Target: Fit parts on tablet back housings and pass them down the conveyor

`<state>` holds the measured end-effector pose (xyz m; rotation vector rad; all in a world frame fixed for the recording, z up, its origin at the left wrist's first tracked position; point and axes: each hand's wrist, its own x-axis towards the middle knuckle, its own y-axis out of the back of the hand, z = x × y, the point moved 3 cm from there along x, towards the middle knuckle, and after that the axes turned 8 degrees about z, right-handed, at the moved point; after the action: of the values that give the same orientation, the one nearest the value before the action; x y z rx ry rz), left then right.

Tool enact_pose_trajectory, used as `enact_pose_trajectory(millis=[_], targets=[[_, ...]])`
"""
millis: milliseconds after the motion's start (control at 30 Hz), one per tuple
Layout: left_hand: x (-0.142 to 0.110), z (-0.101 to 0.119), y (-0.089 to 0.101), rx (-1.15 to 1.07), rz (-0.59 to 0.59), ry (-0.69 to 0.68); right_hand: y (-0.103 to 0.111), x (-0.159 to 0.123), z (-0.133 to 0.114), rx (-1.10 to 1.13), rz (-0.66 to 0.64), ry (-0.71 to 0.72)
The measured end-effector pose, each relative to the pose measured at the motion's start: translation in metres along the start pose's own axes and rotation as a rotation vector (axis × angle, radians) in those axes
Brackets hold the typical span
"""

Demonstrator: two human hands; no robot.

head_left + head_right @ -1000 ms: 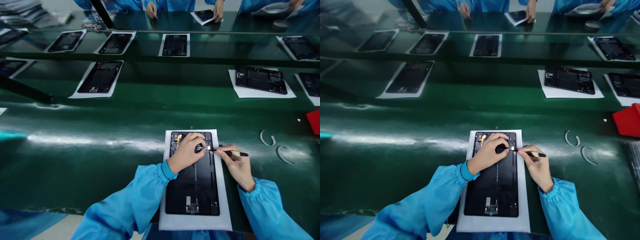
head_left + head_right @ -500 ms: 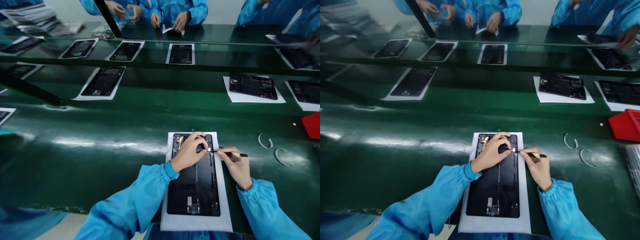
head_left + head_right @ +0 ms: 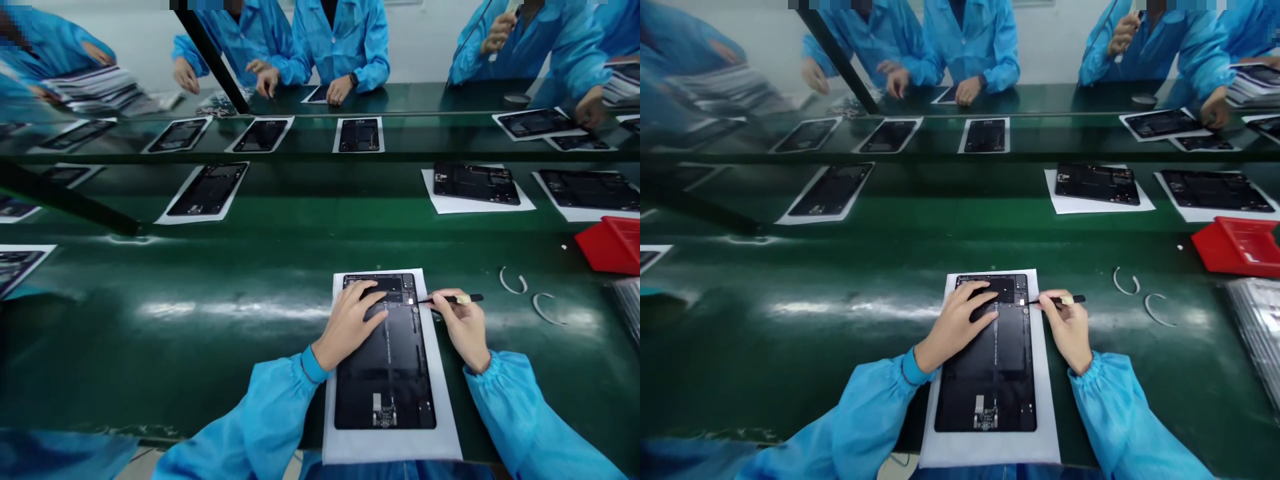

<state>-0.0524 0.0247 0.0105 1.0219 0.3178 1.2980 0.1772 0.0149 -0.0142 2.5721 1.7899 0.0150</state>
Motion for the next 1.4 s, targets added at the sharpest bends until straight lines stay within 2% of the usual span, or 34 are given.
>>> enact_pose_trajectory(millis=[100,200,367,433,500,567,667,733,767,900,1000,1067,1100,1200,1267,1333,1400], targets=[[-0.007,0.005,-0.006,0.070,-0.024,-0.070,-0.001,-0.002,-0.001,-0.005,-0.009,0.014],[-0.006,0.005,-0.009,0.053,0.022,-0.072,0.000,-0.001,-0.004,-0.010,0.007,0.037],[-0.005,0.011,-0.002,-0.205,0.137,-0.022,0.002,-0.011,-0.027,-0.081,-0.006,0.184],[-0.012,0.024,0.010,-0.335,0.181,-0.055,0.000,-0.029,-0.042,-0.173,-0.105,0.280],[-0.028,0.041,0.028,-0.413,0.251,-0.121,-0.007,-0.057,-0.055,-0.289,-0.298,0.387],[-0.050,0.057,0.047,-0.442,0.309,-0.180,-0.015,-0.088,-0.064,-0.405,-0.461,0.555],[-0.085,0.073,0.066,-0.485,0.313,-0.183,-0.025,-0.119,-0.068,-0.473,-0.536,0.768],[-0.103,0.075,0.070,-0.540,0.263,-0.080,-0.030,-0.126,-0.068,-0.477,-0.537,0.891],[-0.110,0.074,0.070,-0.582,0.235,0.019,-0.032,-0.127,-0.068,-0.487,-0.540,0.952],[-0.128,0.064,0.058,-0.834,0.025,0.522,-0.037,-0.128,-0.068,-0.561,-0.559,1.110],[-0.130,0.064,0.046,-0.905,-0.180,0.710,-0.036,-0.132,-0.068,-0.579,-0.573,1.111],[-0.128,0.064,0.040,-0.888,-0.218,0.776,-0.034,-0.133,-0.067,-0.579,-0.584,1.028],[-0.126,0.063,0.038,-0.866,-0.198,0.786,-0.032,-0.133,-0.067,-0.578,-0.597,0.963],[-0.119,0.061,0.036,-0.765,-0.092,0.689,-0.026,-0.132,-0.068,-0.602,-0.643,0.772],[-0.115,0.063,0.035,-0.719,-0.088,0.557,-0.020,-0.132,-0.073,-0.661,-0.667,0.739],[-0.111,0.067,0.033,-0.697,-0.098,0.416,-0.016,-0.133,-0.081,-0.753,-0.672,0.800],[-0.107,0.073,0.033,-0.645,-0.057,0.282,-0.013,-0.134,-0.090,-0.878,-0.674,0.927]])
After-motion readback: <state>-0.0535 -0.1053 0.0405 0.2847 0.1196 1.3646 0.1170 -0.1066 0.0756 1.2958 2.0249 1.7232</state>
